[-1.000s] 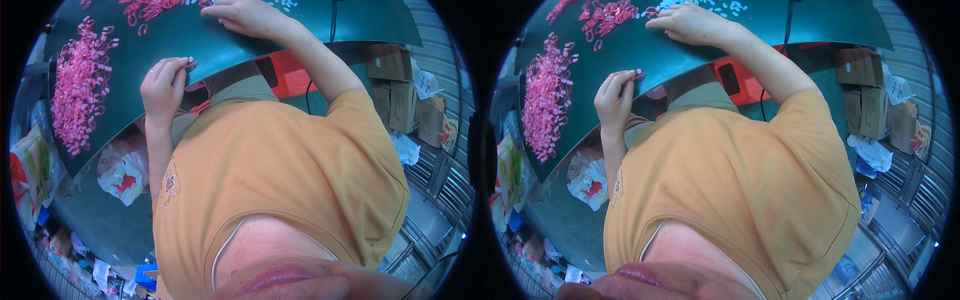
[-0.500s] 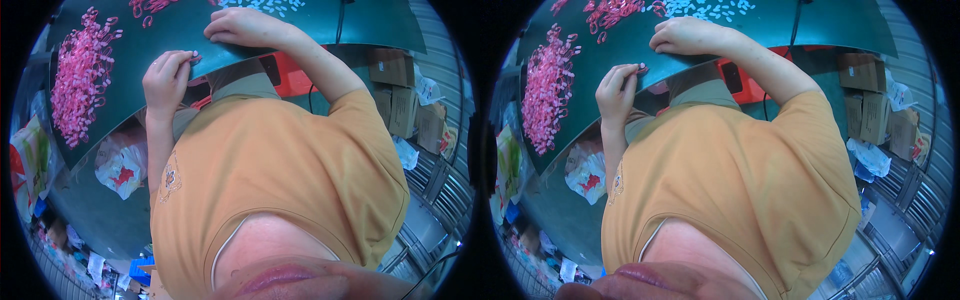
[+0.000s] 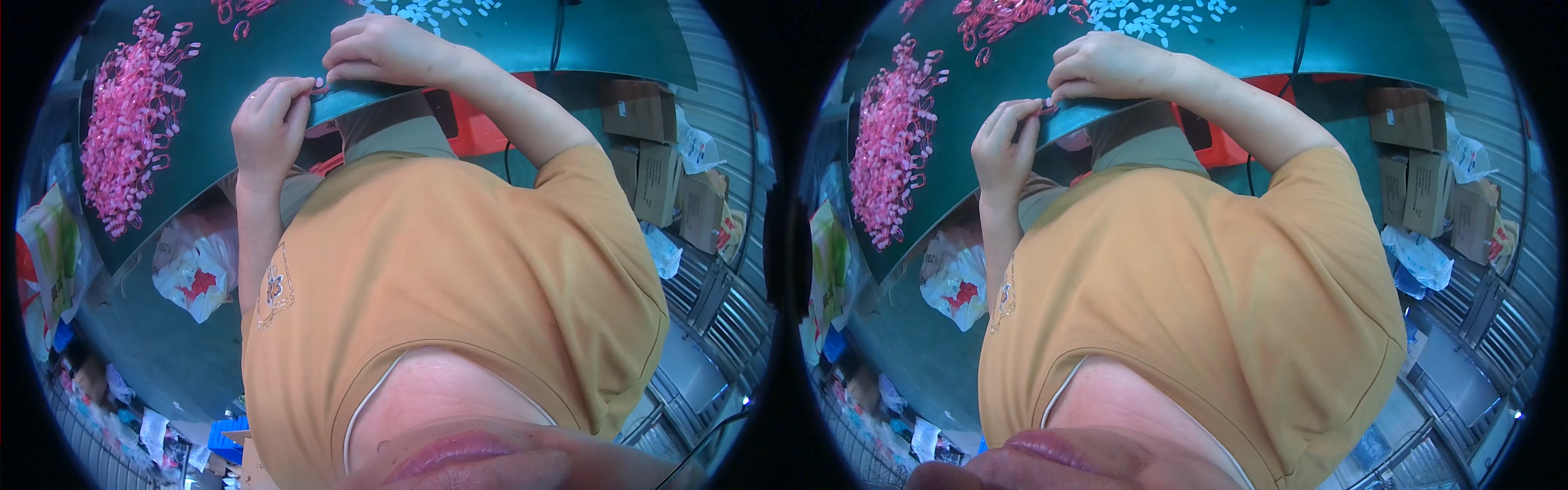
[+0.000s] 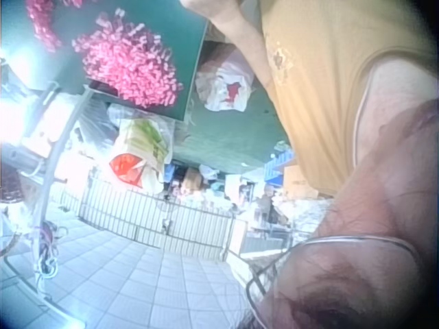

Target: The person assembles items by taking white plastic pieces and pink rubber loops from the table and attaching them together by hand.

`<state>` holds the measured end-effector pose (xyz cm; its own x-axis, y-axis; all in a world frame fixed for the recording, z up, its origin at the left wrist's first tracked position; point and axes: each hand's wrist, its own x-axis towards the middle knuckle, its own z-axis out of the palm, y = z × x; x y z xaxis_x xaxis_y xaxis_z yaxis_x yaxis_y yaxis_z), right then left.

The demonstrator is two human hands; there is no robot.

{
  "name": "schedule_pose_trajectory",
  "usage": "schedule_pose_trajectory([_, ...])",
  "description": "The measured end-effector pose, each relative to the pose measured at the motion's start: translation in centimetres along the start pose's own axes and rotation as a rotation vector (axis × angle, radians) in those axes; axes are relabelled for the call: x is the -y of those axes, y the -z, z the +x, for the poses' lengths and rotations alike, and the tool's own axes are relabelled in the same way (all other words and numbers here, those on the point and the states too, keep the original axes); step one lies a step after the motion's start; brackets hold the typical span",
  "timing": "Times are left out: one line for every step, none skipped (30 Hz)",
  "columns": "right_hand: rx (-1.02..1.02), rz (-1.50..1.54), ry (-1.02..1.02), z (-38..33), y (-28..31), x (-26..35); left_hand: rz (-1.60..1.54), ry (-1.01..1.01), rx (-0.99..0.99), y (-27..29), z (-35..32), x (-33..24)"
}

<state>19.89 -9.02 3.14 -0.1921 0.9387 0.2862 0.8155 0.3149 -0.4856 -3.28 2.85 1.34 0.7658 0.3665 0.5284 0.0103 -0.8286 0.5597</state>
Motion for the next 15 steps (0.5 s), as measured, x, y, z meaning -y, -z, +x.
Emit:
schedule_pose_trajectory([0.002, 0.001, 0.002, 0.1, -0.2, 0.1, -0.005, 0.007, -0.003, 0.0, 0.0, 0.0])
schedule_pose_trajectory([-0.035, -0.051, 0.065, 0.3, -0.4, 0.3, -0.004, 0.010, -0.005, 0.0, 0.0, 0.0])
schedule_pose_trajectory([-0.072, -0.104, 0.127, 0.4, -0.5, 0.4, -0.012, 0.021, -0.001, 0.0, 0.0, 0.1])
schedule_pose_trajectory([-0.071, -0.103, 0.130, 0.5, -0.7, 0.4, -0.019, 0.032, 0.003, 0.0, -0.1, 0.2])
schedule_pose_trajectory([-0.050, -0.109, 0.132, 0.7, -0.8, 0.4, -0.017, 0.035, 0.001, -0.1, -0.1, 0.2])
schedule_pose_trajectory([-0.028, -0.115, 0.134, 0.8, -0.9, 0.4, -0.022, 0.045, -0.004, -0.1, -0.1, 0.2])
schedule_pose_trajectory([-0.027, -0.115, 0.136, 0.8, -0.9, 0.5, -0.028, 0.055, -0.009, -0.1, -0.1, 0.2])
schedule_pose_trajectory([-0.034, -0.125, 0.150, 0.8, -0.9, 0.5, -0.027, 0.056, -0.011, -0.1, -0.2, 0.2])
schedule_pose_trajectory([-0.041, -0.136, 0.164, 0.9, -0.9, 0.6, -0.028, 0.059, -0.011, -0.1, -0.2, 0.2])
schedule_pose_trajectory([-0.041, -0.136, 0.164, 0.8, -0.7, 0.7, -0.030, 0.061, -0.010, -0.1, -0.2, 0.2])
schedule_pose_trajectory([-0.034, -0.099, 0.119, 0.8, -0.4, 0.8, -0.031, 0.062, -0.010, -0.1, -0.2, 0.3])
schedule_pose_trajectory([-0.026, -0.062, 0.075, 0.8, -0.2, 0.9, -0.018, 0.057, -0.008, -0.2, -0.2, 0.3])
schedule_pose_trajectory([-0.026, -0.062, 0.075, 0.7, 0.1, 0.7, -0.005, 0.053, -0.006, -0.2, -0.2, 0.3])
schedule_pose_trajectory([-0.038, -0.059, 0.083, 0.7, 0.4, 0.4, -0.005, 0.054, -0.006, -0.3, -0.2, 0.3])
schedule_pose_trajectory([-0.049, -0.056, 0.092, 0.8, 0.5, 0.2, 0.010, 0.023, -0.029, -0.4, -0.2, 0.4])
